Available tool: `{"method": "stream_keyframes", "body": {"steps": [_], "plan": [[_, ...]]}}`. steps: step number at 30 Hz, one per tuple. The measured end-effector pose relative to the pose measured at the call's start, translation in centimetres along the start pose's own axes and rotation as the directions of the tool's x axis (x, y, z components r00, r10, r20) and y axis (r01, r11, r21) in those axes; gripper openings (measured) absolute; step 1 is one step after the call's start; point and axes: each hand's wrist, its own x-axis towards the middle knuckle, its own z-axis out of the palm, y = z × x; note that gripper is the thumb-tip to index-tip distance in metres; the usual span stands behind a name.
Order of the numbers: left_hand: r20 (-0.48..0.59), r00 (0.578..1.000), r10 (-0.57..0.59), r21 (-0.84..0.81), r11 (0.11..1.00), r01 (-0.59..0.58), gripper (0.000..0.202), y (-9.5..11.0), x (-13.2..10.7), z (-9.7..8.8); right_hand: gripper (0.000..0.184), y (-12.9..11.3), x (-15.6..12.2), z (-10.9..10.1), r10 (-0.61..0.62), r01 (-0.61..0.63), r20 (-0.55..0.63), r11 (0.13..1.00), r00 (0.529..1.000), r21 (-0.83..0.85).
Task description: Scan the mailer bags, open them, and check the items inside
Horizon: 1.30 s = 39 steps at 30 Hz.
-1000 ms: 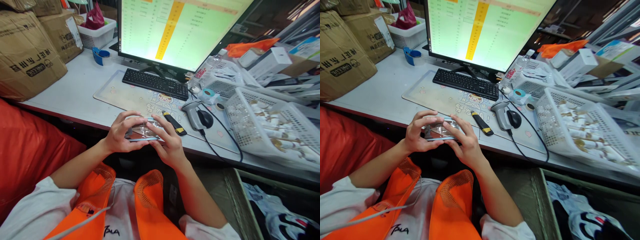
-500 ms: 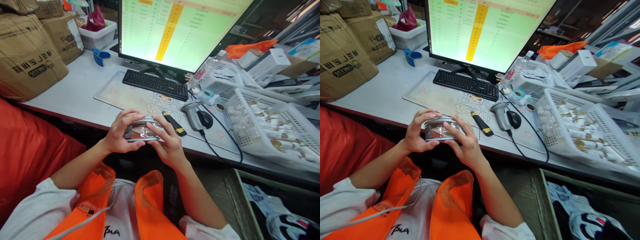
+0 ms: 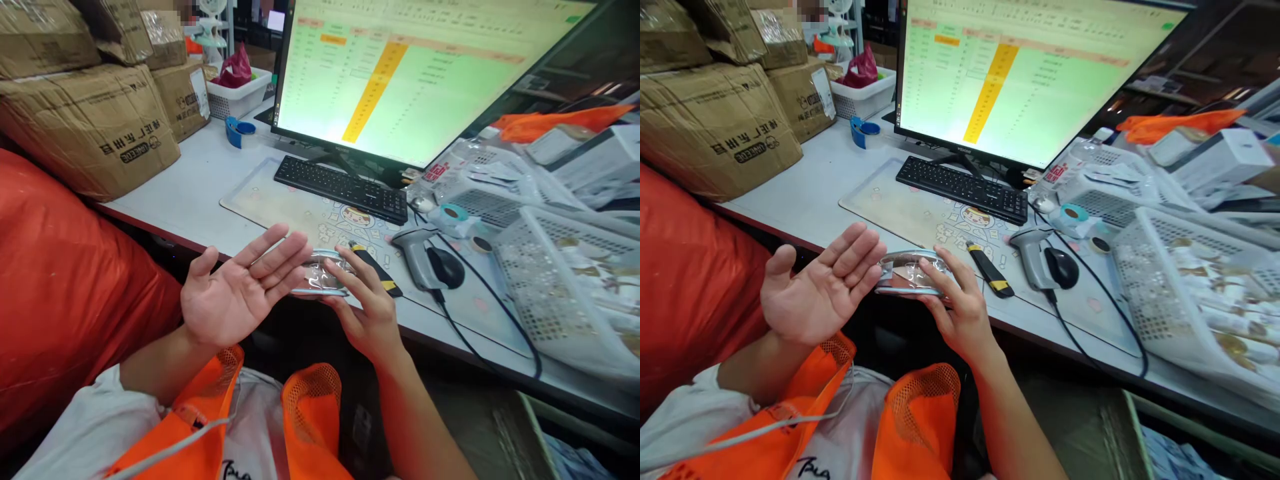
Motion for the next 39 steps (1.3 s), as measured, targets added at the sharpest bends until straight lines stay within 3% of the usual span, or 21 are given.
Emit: {"method": "stream_keyframes", "body": {"steps": [2,5,13,16,18,19,20,23,26,29,31,34,36,39], "plan": [[-0.032,0.999,-0.037,-0.207,0.978,0.030,0.070,-0.1,0.1,0.1,0.055,-0.1,0.0,0.0,0.000,0.000,0.000,1.000,1.000,0.000],[-0.055,0.997,-0.049,-0.266,0.963,0.033,0.066,-0.2,0.2,0.1,0.055,-0.2,-0.1,0.0,0.005,-0.005,0.000,1.000,1.000,-0.003],[-0.115,0.993,0.012,-0.017,1.000,-0.014,0.062,-0.3,0.6,-0.2,0.051,-0.1,-0.1,0.0,0.009,-0.009,-0.005,1.000,1.000,0.005],[-0.228,0.949,0.217,0.204,0.964,-0.171,0.051,-1.4,0.9,-1.8,0.043,0.5,-0.2,0.0,0.085,-0.082,-0.074,0.996,0.994,0.035],[-0.266,0.879,0.395,0.437,0.862,-0.255,0.043,-2.6,1.0,-3.4,0.039,1.2,-0.4,0.2,0.222,-0.204,-0.173,0.972,0.960,0.113],[-0.245,0.870,0.427,0.543,0.804,-0.242,0.046,-3.3,1.0,-4.2,0.039,1.5,-0.6,0.5,0.308,-0.271,-0.215,0.945,0.927,0.183],[-0.207,0.892,0.402,0.629,0.753,-0.193,0.057,-4.0,0.9,-4.9,0.040,1.8,-0.8,0.9,0.396,-0.330,-0.241,0.904,0.886,0.273],[-0.114,0.987,0.112,0.760,0.649,0.014,0.101,-5.9,0.5,-5.9,0.050,2.3,-1.7,2.4,0.603,-0.405,-0.216,0.718,0.768,0.567],[-0.125,0.992,-0.016,0.780,0.616,0.108,0.095,-7.0,0.0,-5.6,0.054,2.4,-2.5,3.7,0.695,-0.415,-0.120,0.548,0.709,0.727],[-0.150,0.986,0.065,0.838,0.538,0.092,0.075,-7.3,-0.1,-5.5,0.048,2.3,-2.9,3.3,0.685,-0.422,-0.095,0.546,0.722,0.724],[-0.092,0.980,0.174,0.915,0.403,0.014,0.069,-7.1,0.0,-5.8,0.040,2.1,-2.6,2.0,0.630,-0.394,-0.186,0.660,0.754,0.640],[0.115,0.957,0.268,0.966,0.193,-0.170,0.061,-6.3,0.5,-6.3,0.026,1.2,-1.6,-0.2,0.492,-0.380,-0.264,0.843,0.829,0.380],[0.234,0.940,0.249,0.959,0.097,-0.265,0.058,-5.7,0.9,-6.4,0.023,0.8,-0.7,-1.1,0.467,-0.426,-0.169,0.875,0.868,0.231],[0.317,0.926,0.203,0.947,-0.017,-0.320,0.057,-5.1,1.4,-6.4,0.025,1.3,0.0,-0.9,0.546,-0.540,0.011,0.825,0.838,0.167]]}}
